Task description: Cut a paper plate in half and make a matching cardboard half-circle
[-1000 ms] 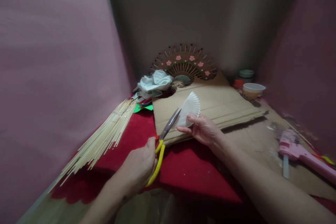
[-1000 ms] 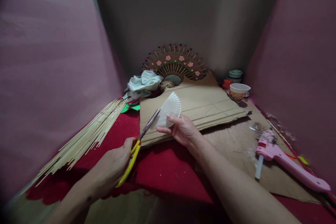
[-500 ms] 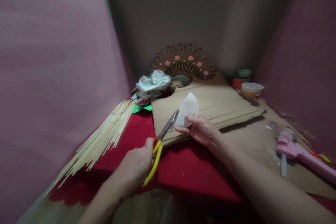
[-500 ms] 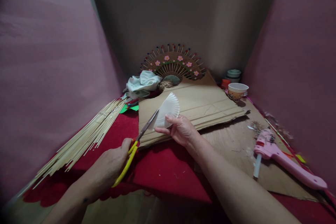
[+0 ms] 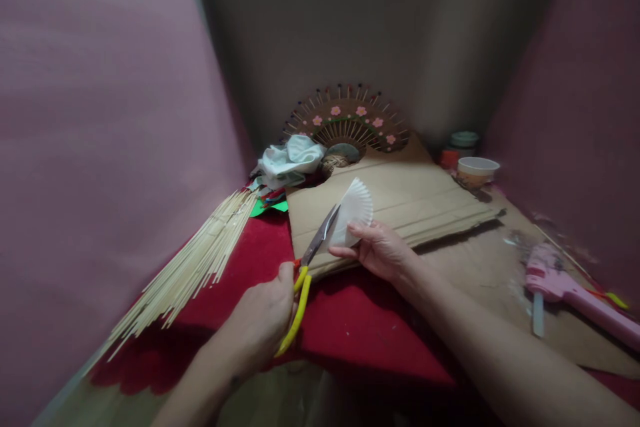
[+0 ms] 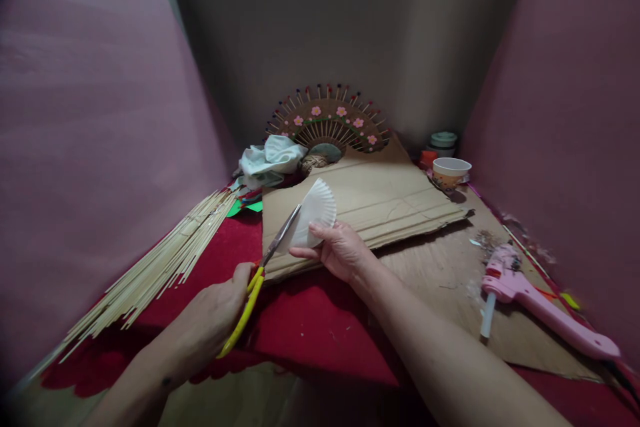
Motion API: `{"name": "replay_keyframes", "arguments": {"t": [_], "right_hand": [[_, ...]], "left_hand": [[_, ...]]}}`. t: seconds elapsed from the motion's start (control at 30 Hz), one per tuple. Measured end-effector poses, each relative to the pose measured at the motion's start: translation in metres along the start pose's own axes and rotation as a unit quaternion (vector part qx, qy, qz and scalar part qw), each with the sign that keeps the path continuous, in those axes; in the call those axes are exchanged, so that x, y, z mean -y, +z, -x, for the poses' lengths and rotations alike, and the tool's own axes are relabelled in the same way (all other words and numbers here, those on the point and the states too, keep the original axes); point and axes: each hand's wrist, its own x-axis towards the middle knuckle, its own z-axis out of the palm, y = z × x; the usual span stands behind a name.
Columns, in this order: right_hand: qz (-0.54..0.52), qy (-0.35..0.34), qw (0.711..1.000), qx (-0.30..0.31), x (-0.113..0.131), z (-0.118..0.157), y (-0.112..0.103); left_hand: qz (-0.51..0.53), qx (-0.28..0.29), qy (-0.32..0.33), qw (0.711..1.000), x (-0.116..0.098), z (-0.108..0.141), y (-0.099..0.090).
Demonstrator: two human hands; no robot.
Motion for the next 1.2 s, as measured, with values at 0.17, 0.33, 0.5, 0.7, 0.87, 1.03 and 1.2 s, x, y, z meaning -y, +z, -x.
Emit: {"name": "replay_keyframes", "arguments": {"t": [0.17, 0.33, 0.5, 0.7, 0.87, 1.03, 1.2], "right_hand": [[-0.006, -0.001, 1.000, -0.004, -0.001, 0.000, -0.001], [-0.009, -0.005, 1.000, -0.011, -0.001, 0.000, -0.001], [0.009, 0.005, 1.000, -0.001, -0.002, 0.000, 0.001], [0.006, 0.004, 1.000, 0.007, -0.004, 0.000, 0.001], [0.007, 0.002, 1.000, 0.010, -0.003, 0.000, 0.001], [0.007, 0.000, 1.000, 0.007, -0.004, 0.000, 0.001], [-0.008, 0.020, 1.000, -0.004, -0.002, 0.000, 0.000]], "left_hand": [[-0.019, -0.002, 0.003, 1.000, 0.001, 0.000, 0.000], [-0.008, 0.008, -0.003, 1.000, 0.000, 0.000, -0.001], [0.020, -0.010, 0.001, 1.000, -0.002, 0.001, -0.001], [0.015, -0.006, -0.011, 1.000, -0.008, 0.001, -0.005], [-0.016, 0.001, -0.001, 1.000, -0.009, -0.001, -0.006], [-0.020, 0.005, -0.017, 1.000, -0.009, -0.001, -0.006], [-0.022, -0.001, -0.020, 1.000, -0.006, -0.002, -0.004]]}}
